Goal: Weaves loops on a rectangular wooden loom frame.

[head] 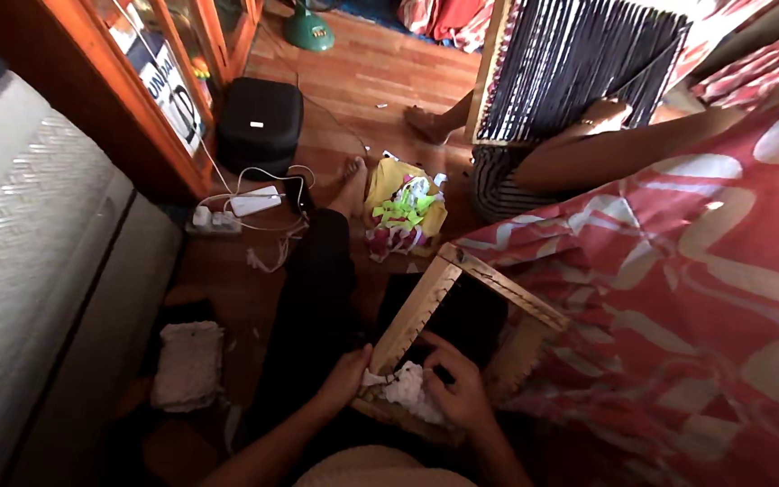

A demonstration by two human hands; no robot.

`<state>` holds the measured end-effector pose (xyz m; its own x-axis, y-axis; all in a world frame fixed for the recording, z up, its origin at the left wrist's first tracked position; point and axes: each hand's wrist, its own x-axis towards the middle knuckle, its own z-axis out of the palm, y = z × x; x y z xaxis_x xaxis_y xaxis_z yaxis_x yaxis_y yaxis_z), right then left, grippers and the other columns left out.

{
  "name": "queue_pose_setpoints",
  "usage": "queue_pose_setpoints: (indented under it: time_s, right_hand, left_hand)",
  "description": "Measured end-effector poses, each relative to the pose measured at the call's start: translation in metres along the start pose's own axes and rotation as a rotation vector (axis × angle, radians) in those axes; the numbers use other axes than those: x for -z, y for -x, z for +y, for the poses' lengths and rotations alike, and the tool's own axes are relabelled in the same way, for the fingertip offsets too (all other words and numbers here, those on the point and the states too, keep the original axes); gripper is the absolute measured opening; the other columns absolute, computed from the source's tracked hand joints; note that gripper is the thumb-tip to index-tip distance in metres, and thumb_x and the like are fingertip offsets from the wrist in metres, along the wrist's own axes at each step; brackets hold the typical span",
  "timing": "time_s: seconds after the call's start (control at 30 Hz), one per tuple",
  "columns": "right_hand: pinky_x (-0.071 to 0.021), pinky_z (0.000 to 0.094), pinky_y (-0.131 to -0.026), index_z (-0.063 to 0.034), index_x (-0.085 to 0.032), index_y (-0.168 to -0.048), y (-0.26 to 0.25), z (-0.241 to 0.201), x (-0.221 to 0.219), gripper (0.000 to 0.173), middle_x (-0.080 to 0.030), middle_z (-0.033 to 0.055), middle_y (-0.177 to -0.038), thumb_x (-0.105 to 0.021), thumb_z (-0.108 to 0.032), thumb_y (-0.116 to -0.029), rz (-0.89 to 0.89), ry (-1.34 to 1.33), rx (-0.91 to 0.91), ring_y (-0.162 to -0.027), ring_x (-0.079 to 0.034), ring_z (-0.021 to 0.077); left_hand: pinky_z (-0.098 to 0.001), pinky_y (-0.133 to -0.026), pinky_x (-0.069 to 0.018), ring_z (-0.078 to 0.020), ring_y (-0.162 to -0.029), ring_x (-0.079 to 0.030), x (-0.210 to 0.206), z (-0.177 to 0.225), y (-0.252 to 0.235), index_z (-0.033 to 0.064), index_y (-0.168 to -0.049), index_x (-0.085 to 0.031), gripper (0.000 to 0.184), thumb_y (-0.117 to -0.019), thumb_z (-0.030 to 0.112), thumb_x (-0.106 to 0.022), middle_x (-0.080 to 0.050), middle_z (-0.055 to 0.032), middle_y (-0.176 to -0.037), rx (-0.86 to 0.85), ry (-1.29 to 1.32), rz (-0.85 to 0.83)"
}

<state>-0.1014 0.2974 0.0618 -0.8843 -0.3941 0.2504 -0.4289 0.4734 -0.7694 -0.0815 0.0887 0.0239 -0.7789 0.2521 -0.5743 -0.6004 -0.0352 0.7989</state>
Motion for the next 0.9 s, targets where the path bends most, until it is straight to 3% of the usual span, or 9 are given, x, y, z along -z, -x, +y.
queue_pose_setpoints:
  time_s: [0.1, 0.27, 0.43, 0.53, 0.6, 0.73, 0.9]
  right_hand:
    - [-0.0505, 0.0208, -0.1, -0.0011, -0.057, -0.078, 0.005, -0.006, -0.003, 0.021, -0.068, 0.0172, -0.13, -0.057, -0.018, -0.0905, 0.024, -0.022, 0.029, -0.124, -0.062, 0.009]
    - [-0.0528, 0.021, -0.099, -0.0044, -0.058, -0.081, 0.017, -0.015, -0.007, 0.021, -0.068, 0.0111, -0.131, -0.058, -0.021, -0.0944, 0.078, -0.05, 0.015, -0.124, -0.062, 0.0059]
    - [-0.053, 0.018, -0.096, -0.0098, -0.06, -0.084, 0.011, -0.023, -0.004, 0.023, -0.072, -0.0016, -0.118, -0.058, -0.028, -0.0972, 0.104, -0.025, 0.058, -0.119, -0.062, -0.0001]
    - [-0.0534, 0.0169, -0.091, -0.0062, -0.059, -0.086, 0.0, -0.024, -0.006, 0.023, -0.073, 0.0045, -0.114, -0.056, -0.026, -0.098, 0.057, 0.036, 0.085, -0.114, -0.064, 0.0013]
    - [-0.0532, 0.0175, -0.093, -0.004, -0.06, -0.086, -0.006, -0.02, -0.013, 0.025, -0.073, 0.0079, -0.118, -0.055, -0.025, -0.0992, 0.013, -0.001, 0.052, -0.116, -0.064, 0.0021]
    - [-0.0547, 0.0214, -0.094, 0.0024, -0.064, -0.085, -0.025, -0.006, -0.037, 0.024, -0.069, 0.0163, -0.127, -0.056, -0.017, -0.0962, -0.067, -0.193, -0.063, -0.116, -0.066, 0.007]
    - [-0.0527, 0.0191, -0.086, 0.0091, -0.066, -0.09, -0.062, -0.004, -0.063, 0.018, -0.068, 0.0191, -0.124, -0.054, -0.004, -0.0924, -0.219, -0.228, -0.258, -0.103, -0.066, 0.0043]
  left_hand:
    - [-0.031, -0.072, -0.0541, -0.0098, -0.075, -0.063, 0.003, -0.001, -0.001, -0.0023, -0.098, -0.064, 0.06, -0.1128, 0.038, -0.022, -0.062, -0.006, -0.082, -0.035, -0.019, -0.018]
    - [-0.0354, -0.089, -0.0537, -0.0137, -0.097, -0.064, -0.002, 0.003, 0.005, -0.007, -0.118, -0.061, 0.063, -0.1128, 0.039, -0.018, -0.065, -0.0144, -0.104, -0.024, 0.014, -0.092]
    - [-0.031, -0.085, -0.0549, -0.0079, -0.091, -0.065, 0.004, -0.005, 0.017, -0.0065, -0.112, -0.063, 0.062, -0.1128, 0.035, -0.018, -0.066, -0.0092, -0.097, -0.087, 0.045, -0.126]
    - [-0.0301, -0.084, -0.0557, -0.0068, -0.088, -0.065, 0.007, -0.015, 0.015, -0.0069, -0.109, -0.064, 0.062, -0.1126, 0.034, -0.017, -0.066, -0.0083, -0.094, -0.126, 0.078, -0.117]
    - [-0.0305, -0.082, -0.0557, -0.0079, -0.086, -0.065, 0.011, -0.016, 0.012, -0.0066, -0.108, -0.064, 0.062, -0.1128, 0.035, -0.017, -0.066, -0.0087, -0.092, -0.083, 0.098, -0.081]
    - [-0.0315, -0.079, -0.0574, -0.0098, -0.086, -0.067, 0.023, -0.019, 0.008, -0.0029, -0.109, -0.064, 0.062, -0.1127, 0.039, -0.018, -0.066, -0.0081, -0.092, 0.009, 0.18, 0.031]
    - [-0.0358, -0.077, -0.0559, -0.0162, -0.085, -0.066, 0.036, -0.017, 0.011, -0.0039, -0.114, -0.062, 0.064, -0.112, 0.044, -0.02, -0.065, -0.0128, -0.095, 0.183, 0.253, 0.225]
